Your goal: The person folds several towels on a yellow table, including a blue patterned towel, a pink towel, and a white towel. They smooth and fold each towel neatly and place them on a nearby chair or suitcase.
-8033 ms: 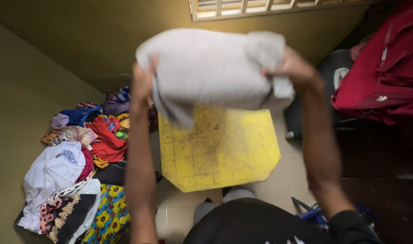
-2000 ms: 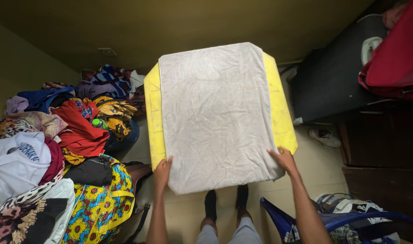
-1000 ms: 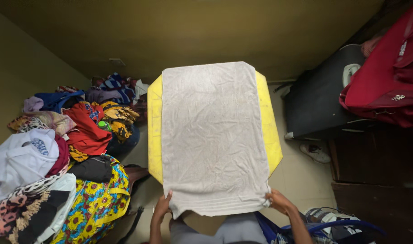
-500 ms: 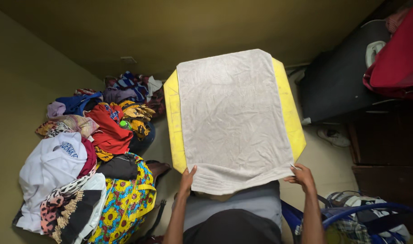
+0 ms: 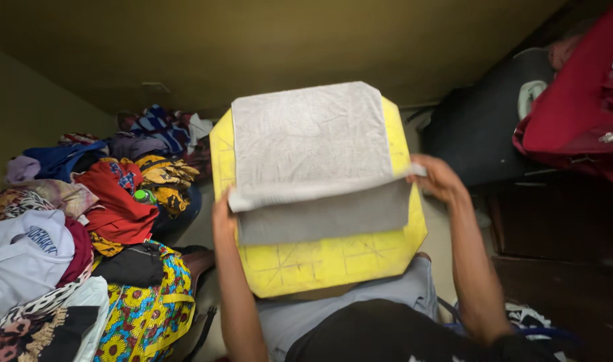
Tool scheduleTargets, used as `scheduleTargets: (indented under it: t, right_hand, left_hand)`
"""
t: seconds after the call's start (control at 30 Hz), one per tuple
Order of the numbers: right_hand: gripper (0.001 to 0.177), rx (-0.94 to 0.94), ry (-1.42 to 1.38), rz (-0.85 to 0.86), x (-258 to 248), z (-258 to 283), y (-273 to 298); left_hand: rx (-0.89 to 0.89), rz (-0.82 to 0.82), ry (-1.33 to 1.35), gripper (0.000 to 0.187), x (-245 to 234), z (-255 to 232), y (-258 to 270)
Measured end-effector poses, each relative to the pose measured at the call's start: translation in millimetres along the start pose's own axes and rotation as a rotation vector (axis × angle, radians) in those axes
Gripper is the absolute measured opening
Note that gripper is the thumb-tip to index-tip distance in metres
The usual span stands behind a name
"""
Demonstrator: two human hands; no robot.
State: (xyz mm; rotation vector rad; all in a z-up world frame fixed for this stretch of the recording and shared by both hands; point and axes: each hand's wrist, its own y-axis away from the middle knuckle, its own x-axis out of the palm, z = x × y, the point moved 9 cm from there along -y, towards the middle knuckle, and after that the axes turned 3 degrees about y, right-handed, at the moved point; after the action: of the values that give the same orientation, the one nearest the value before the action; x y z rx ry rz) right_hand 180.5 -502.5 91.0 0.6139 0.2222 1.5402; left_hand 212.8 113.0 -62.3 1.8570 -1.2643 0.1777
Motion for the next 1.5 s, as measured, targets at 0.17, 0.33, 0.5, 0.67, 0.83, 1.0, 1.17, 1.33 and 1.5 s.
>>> scheduleTargets:
  t: [0.17, 0.33, 0.5, 0.67, 0.83, 1.0, 1.17, 1.33, 1.5]
  right_hand:
    - [0.053, -0.137, -0.123, -0.126, 11, 32, -73]
    - [0.065, -0.155, 0.314, -0.355, -7, -41, -83]
    - [0.043, -0.040, 1.074, -0.804, -34, -119, -10]
    - [0.052, 0.110, 0.601, -0.713, -35, -170, 4]
    - [0.030, 0.118, 0.149, -0.478, -23, -181, 0]
    - [0.030, 0.088, -0.058, -0.444, -25, -177, 19]
    - [0.036, 0.147, -0.026, -0.409, -30, -183, 46]
    - [0.047, 0.203, 0.007, -0.379, -32, -204, 94]
    - [0.049, 0.309, 0.033, -0.324, -30, -227, 146]
  left_hand:
    - [0.082, 0.079, 0.080, 0.031, 45, -35, -62]
    - [0.426, -0.246, -0.872, 0.032, 23, -34, -31]
    - [0.489, -0.536, -1.423, 0.048, -11, -2, 34]
    - [0.354, -0.457, -1.310, 0.069, -31, 12, 52]
    - [0.273, -0.360, -1.313, 0.050, -41, 4, 60]
    - [0.306, -0.313, -1.225, 0.048, -43, 0, 81]
    - [0.287, -0.256, -1.082, 0.046, -59, 15, 107]
    - [0.162, -0.338, -0.908, 0.061, -97, 45, 154]
    - [0.014, -0.343, -0.699, 0.063, -124, 71, 204]
